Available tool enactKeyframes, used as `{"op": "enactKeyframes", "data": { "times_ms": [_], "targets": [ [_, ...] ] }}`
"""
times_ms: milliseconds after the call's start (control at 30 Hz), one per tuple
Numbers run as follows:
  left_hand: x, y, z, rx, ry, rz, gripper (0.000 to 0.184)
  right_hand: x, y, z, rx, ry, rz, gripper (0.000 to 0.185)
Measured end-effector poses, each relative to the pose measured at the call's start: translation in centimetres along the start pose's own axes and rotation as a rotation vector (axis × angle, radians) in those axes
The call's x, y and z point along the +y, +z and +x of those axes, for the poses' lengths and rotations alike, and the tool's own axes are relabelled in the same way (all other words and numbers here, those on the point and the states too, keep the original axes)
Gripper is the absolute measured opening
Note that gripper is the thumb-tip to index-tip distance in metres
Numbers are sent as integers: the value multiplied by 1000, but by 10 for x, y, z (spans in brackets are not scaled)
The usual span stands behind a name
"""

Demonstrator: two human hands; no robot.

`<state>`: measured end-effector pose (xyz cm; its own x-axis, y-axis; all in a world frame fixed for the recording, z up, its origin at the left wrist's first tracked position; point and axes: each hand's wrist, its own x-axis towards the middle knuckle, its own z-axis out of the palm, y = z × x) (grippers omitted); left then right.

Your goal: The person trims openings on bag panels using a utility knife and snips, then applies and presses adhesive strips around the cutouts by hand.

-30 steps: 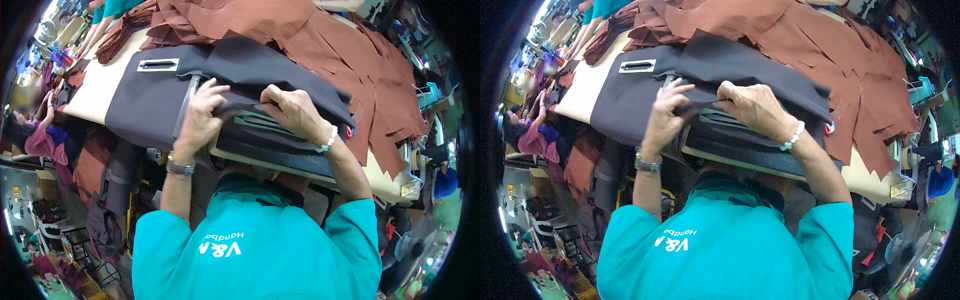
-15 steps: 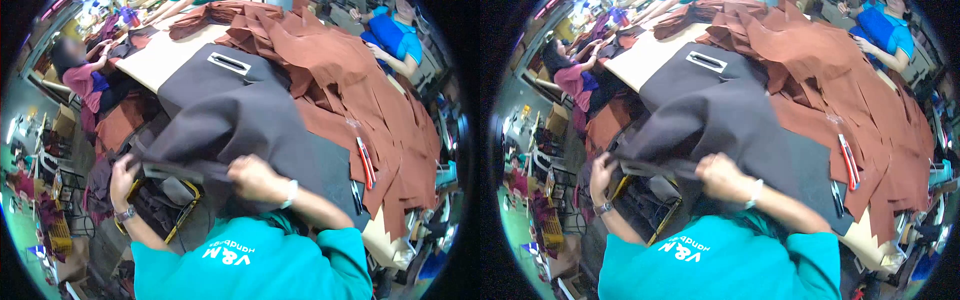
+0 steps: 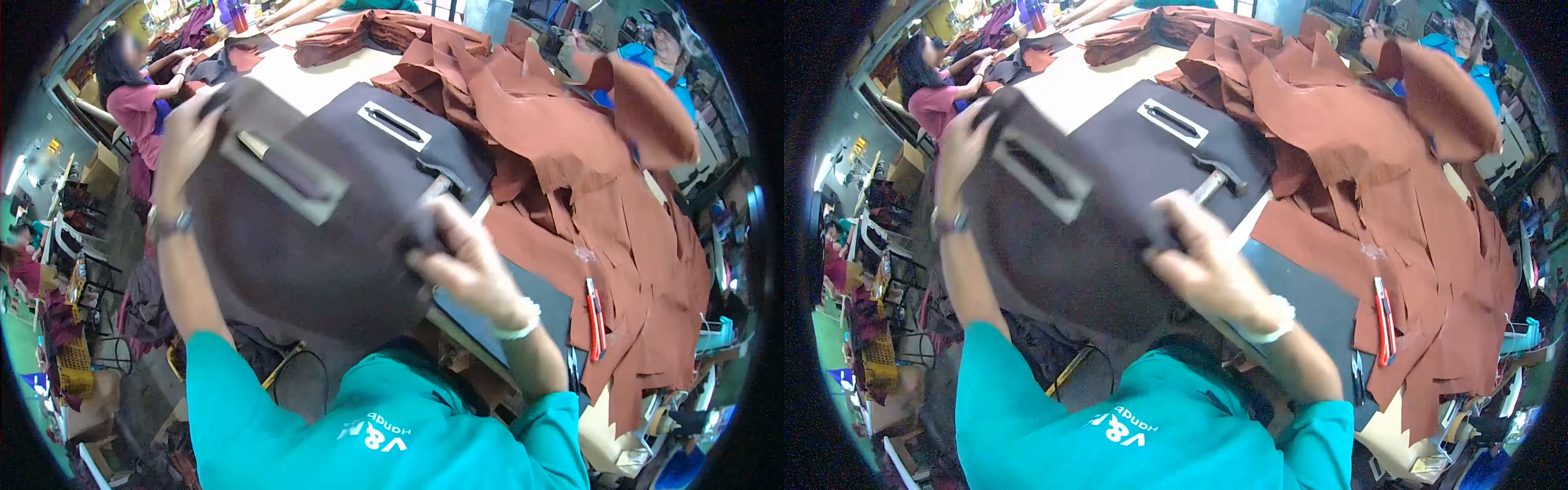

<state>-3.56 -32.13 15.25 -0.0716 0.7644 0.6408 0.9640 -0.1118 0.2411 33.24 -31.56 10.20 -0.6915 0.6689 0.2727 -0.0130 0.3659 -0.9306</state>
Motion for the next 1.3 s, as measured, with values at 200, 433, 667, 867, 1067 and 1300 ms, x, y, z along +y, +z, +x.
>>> {"op": "enactKeyframes", "data": {
  "times_ms": [200,433,667,867,1067,1300],
  "targets": [
    [-29,174,112,-100,115,-79,25,74,-86,41,418,229,-164,29],
    [-48,303,118,-68,-297,-159,52,164,-102,64,599,179,-479,42],
    [-57,322,128,-34,-326,-185,57,174,-95,74,628,175,-448,50],
    [-91,342,91,-98,-424,-29,58,175,-85,69,611,212,-396,50],
    [-85,326,97,24,-457,-179,47,180,-89,77,639,175,-334,50],
    [-86,350,84,17,-468,-72,41,186,-90,77,650,317,-441,56]
  ]
}}
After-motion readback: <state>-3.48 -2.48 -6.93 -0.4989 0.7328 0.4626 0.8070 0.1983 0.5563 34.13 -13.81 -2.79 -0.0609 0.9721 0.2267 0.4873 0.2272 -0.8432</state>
